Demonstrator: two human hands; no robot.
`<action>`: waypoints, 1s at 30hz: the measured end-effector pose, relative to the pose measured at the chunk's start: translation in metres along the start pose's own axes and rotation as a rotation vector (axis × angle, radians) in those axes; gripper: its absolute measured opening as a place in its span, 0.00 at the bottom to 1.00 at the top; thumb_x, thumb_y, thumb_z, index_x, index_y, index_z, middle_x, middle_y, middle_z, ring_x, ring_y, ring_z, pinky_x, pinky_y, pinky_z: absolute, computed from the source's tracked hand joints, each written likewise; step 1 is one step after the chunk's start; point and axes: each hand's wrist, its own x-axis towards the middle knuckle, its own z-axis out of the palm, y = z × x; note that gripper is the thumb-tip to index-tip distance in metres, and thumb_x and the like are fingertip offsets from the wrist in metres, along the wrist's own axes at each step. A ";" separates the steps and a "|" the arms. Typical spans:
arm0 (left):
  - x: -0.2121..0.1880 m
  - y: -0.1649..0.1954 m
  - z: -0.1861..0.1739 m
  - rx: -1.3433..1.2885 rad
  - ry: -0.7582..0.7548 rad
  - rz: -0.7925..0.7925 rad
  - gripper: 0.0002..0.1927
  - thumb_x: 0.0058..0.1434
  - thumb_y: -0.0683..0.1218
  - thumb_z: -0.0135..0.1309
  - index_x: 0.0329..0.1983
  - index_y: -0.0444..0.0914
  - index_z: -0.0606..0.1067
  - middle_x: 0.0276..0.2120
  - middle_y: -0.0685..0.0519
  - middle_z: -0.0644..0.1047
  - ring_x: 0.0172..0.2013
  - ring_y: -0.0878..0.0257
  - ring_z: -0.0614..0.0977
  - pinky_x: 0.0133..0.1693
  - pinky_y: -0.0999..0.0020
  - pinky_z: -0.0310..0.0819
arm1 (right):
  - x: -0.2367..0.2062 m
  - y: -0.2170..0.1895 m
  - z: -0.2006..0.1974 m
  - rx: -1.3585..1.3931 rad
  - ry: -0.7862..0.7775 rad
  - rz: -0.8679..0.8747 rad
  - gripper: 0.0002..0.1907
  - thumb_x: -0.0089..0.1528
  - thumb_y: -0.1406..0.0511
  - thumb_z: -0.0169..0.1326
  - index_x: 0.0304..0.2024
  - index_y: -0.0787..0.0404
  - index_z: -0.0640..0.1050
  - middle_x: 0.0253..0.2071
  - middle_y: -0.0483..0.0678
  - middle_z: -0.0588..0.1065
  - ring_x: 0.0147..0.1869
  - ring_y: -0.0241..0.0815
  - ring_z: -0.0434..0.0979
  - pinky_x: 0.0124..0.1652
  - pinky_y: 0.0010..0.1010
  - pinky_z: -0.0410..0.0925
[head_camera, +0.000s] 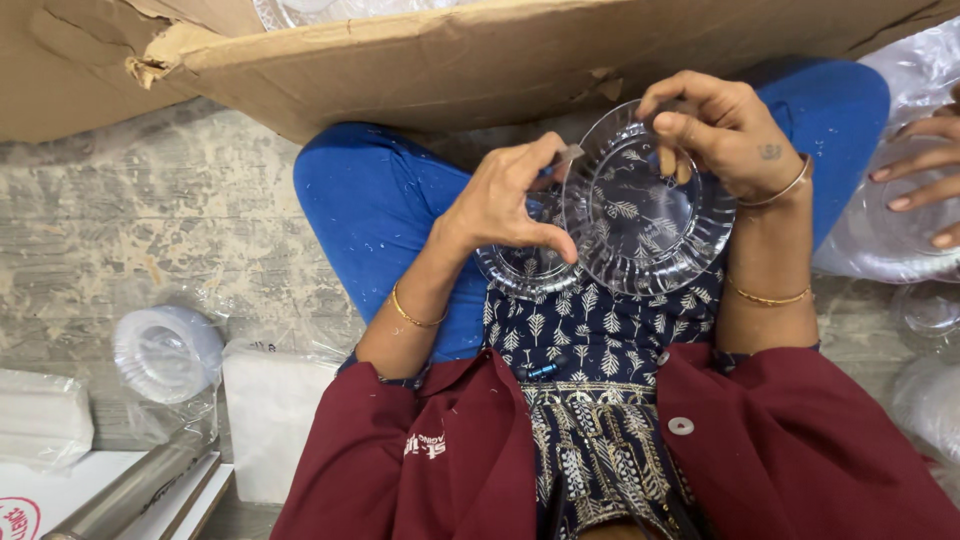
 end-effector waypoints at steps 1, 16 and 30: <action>0.000 -0.001 0.001 0.005 -0.023 -0.034 0.41 0.42 0.69 0.73 0.41 0.38 0.66 0.29 0.53 0.70 0.28 0.59 0.73 0.33 0.64 0.69 | -0.001 0.000 0.000 -0.019 0.000 0.001 0.09 0.71 0.68 0.53 0.53 0.65 0.76 0.28 0.47 0.76 0.27 0.31 0.74 0.27 0.17 0.65; -0.003 -0.010 0.006 -0.018 0.046 -0.084 0.35 0.49 0.67 0.70 0.37 0.37 0.67 0.27 0.53 0.70 0.26 0.59 0.72 0.30 0.66 0.67 | 0.004 0.006 -0.006 0.081 0.072 -0.015 0.09 0.72 0.68 0.53 0.53 0.65 0.75 0.28 0.47 0.76 0.25 0.31 0.73 0.26 0.18 0.67; -0.005 -0.018 0.014 0.146 -0.021 -0.001 0.22 0.62 0.56 0.69 0.33 0.41 0.68 0.26 0.52 0.71 0.27 0.56 0.74 0.30 0.64 0.66 | 0.006 0.011 -0.012 0.107 0.163 -0.073 0.07 0.74 0.69 0.53 0.53 0.66 0.76 0.29 0.47 0.76 0.26 0.32 0.74 0.27 0.19 0.68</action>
